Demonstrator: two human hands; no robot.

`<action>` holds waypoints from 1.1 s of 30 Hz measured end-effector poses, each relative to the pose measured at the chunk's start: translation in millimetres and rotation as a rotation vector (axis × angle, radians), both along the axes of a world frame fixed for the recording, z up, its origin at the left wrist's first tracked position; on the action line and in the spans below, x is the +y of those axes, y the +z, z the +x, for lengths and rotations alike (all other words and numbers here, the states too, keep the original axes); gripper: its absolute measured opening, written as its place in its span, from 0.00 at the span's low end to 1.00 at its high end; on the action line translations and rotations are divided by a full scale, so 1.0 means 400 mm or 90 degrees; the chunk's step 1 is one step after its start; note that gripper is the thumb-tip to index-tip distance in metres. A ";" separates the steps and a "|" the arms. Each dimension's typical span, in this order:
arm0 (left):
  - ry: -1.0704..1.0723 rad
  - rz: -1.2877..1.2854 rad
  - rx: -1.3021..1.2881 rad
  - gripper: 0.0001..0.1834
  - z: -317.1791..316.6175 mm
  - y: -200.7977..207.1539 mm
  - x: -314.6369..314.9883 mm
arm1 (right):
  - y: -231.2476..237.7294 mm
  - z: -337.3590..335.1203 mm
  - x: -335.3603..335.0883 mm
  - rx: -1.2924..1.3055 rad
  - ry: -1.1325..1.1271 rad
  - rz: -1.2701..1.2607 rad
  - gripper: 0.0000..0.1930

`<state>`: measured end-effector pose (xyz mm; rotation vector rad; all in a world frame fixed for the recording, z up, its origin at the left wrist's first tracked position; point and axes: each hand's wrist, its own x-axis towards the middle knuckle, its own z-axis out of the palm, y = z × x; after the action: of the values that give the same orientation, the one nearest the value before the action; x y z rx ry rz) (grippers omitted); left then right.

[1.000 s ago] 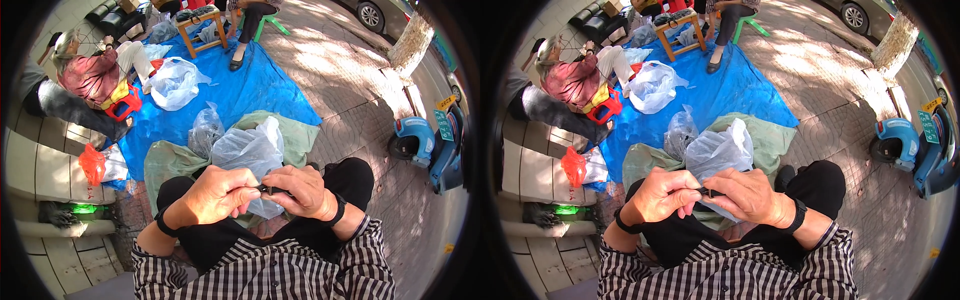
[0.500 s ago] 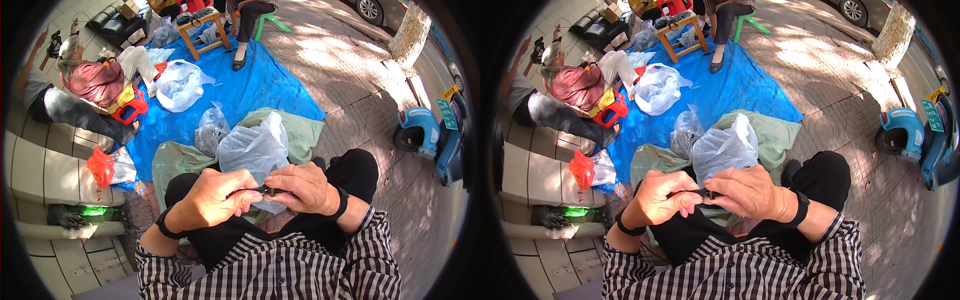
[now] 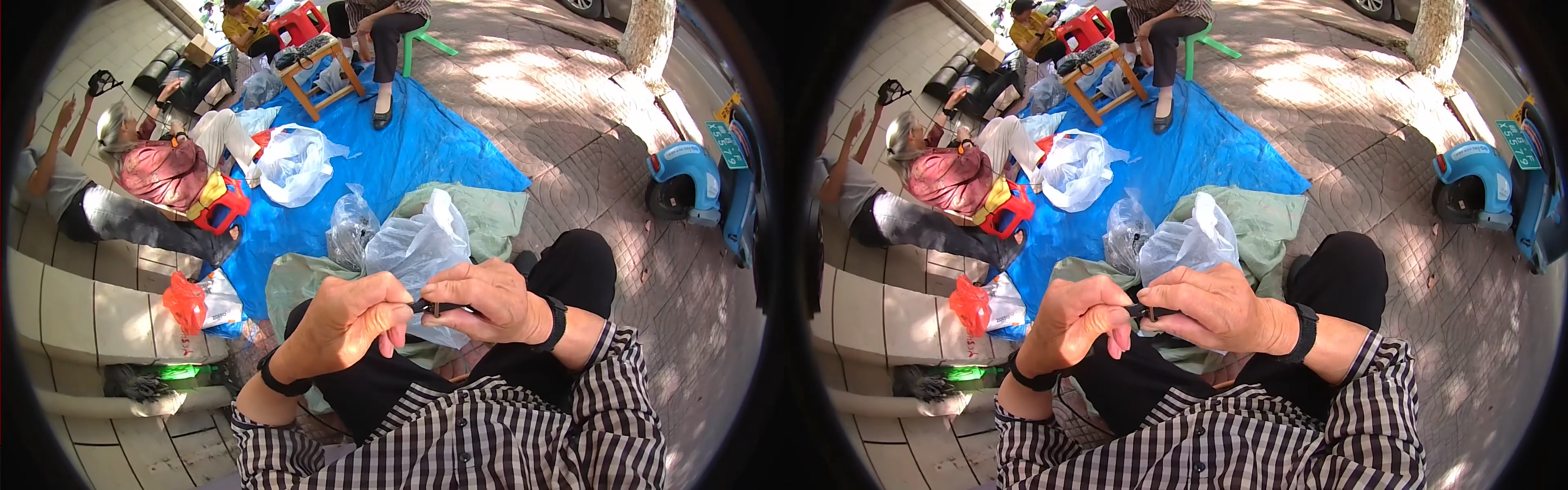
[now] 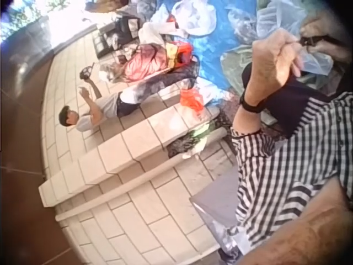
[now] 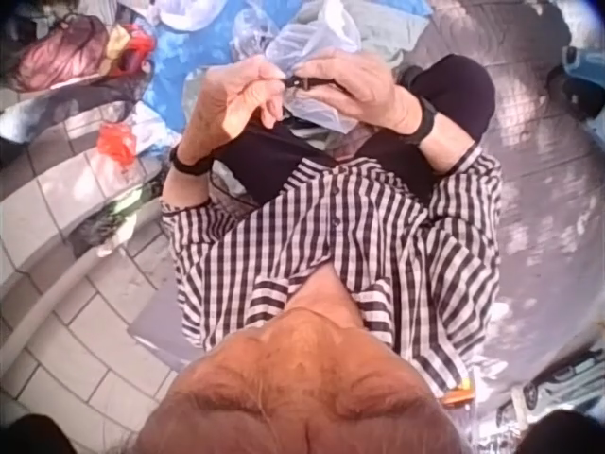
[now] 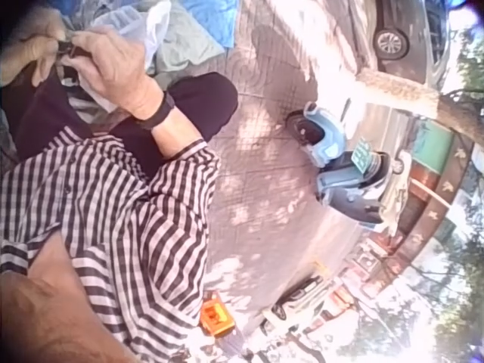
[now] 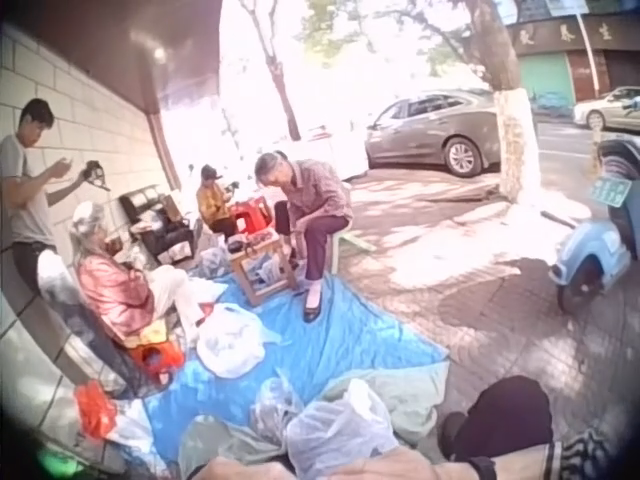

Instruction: The recorder is shown assembling or inspecting small black plastic components, possibly for footwear or related gear.

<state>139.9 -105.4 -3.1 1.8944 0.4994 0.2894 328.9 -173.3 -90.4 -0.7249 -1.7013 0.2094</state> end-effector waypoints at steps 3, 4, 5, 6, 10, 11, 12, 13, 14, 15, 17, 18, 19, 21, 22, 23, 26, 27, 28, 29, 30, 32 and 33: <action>0.006 -0.036 -0.004 0.05 0.010 -0.001 0.003 | 0.003 0.005 0.000 0.001 -0.028 0.017 0.18; 0.003 -0.020 -0.009 0.06 0.013 -0.001 0.004 | 0.004 0.007 0.002 0.001 -0.029 0.021 0.18; -0.001 -0.005 -0.015 0.06 0.016 0.001 0.006 | 0.004 0.009 0.003 -0.003 -0.036 0.029 0.18; -0.002 -0.002 -0.016 0.06 0.017 0.004 0.007 | 0.003 0.011 0.004 -0.009 -0.043 0.038 0.18; 0.016 -0.086 0.009 0.09 0.022 0.005 0.010 | 0.002 0.012 0.007 -0.007 -0.053 0.052 0.18; 0.021 -0.125 0.010 0.10 0.022 0.002 0.012 | 0.004 0.014 0.006 -0.019 -0.059 0.049 0.18; 0.022 -0.126 0.010 0.10 0.022 0.000 0.014 | 0.005 0.015 0.006 -0.031 -0.064 0.045 0.18; 0.025 -0.142 0.007 0.10 0.023 0.000 0.013 | 0.008 0.016 0.004 -0.030 -0.062 0.043 0.18; 0.027 -0.157 0.003 0.11 0.024 -0.001 0.012 | 0.010 0.018 0.004 -0.041 -0.067 0.047 0.18; 0.030 -0.160 0.004 0.11 0.024 0.000 0.011 | 0.011 0.018 0.004 -0.051 -0.072 0.051 0.17; 0.020 -0.136 0.004 0.10 0.027 -0.002 0.014 | 0.006 0.017 0.007 -0.049 -0.070 0.054 0.17; 0.021 -0.137 0.005 0.10 0.025 -0.002 0.013 | 0.003 0.016 0.008 -0.048 -0.068 0.060 0.17; 0.020 -0.134 0.009 0.10 0.023 0.000 0.013 | 0.001 0.015 0.009 -0.048 -0.067 0.059 0.17; 0.020 -0.131 0.013 0.10 0.022 0.004 0.013 | 0.000 0.013 0.012 -0.055 -0.063 0.059 0.17; 0.019 -0.126 0.019 0.10 0.022 0.005 0.013 | 0.001 0.013 0.010 -0.056 -0.061 0.058 0.17; 0.018 -0.122 0.024 0.10 0.021 0.006 0.015 | 0.002 0.015 0.007 -0.066 -0.054 0.041 0.16; 0.013 -0.150 0.036 0.10 0.019 0.008 0.021 | 0.007 0.014 0.008 -0.073 -0.049 0.025 0.16; 0.015 -0.150 0.035 0.10 0.019 0.007 0.023 | 0.007 0.014 0.010 -0.069 -0.054 0.026 0.16; 0.012 -0.153 0.033 0.10 0.019 0.006 0.024 | 0.007 0.013 0.010 -0.071 -0.053 0.027 0.16; 0.008 -0.156 0.031 0.10 0.020 0.006 0.025 | 0.004 0.013 0.010 -0.060 -0.055 0.025 0.16; 0.009 -0.156 0.029 0.10 0.019 0.006 0.023 | 0.003 0.012 0.008 -0.050 -0.058 0.023 0.16; 0.024 -0.165 0.037 0.10 0.017 0.008 0.019 | 0.007 0.009 0.006 -0.046 -0.051 0.013 0.16; 0.025 -0.164 0.037 0.10 0.014 0.010 0.017 | 0.009 0.007 0.004 -0.041 -0.045 0.003 0.16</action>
<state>145.4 -98.7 1.0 1.6471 0.5847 0.1862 331.7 -171.8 -86.8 -0.7946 -1.7341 0.1343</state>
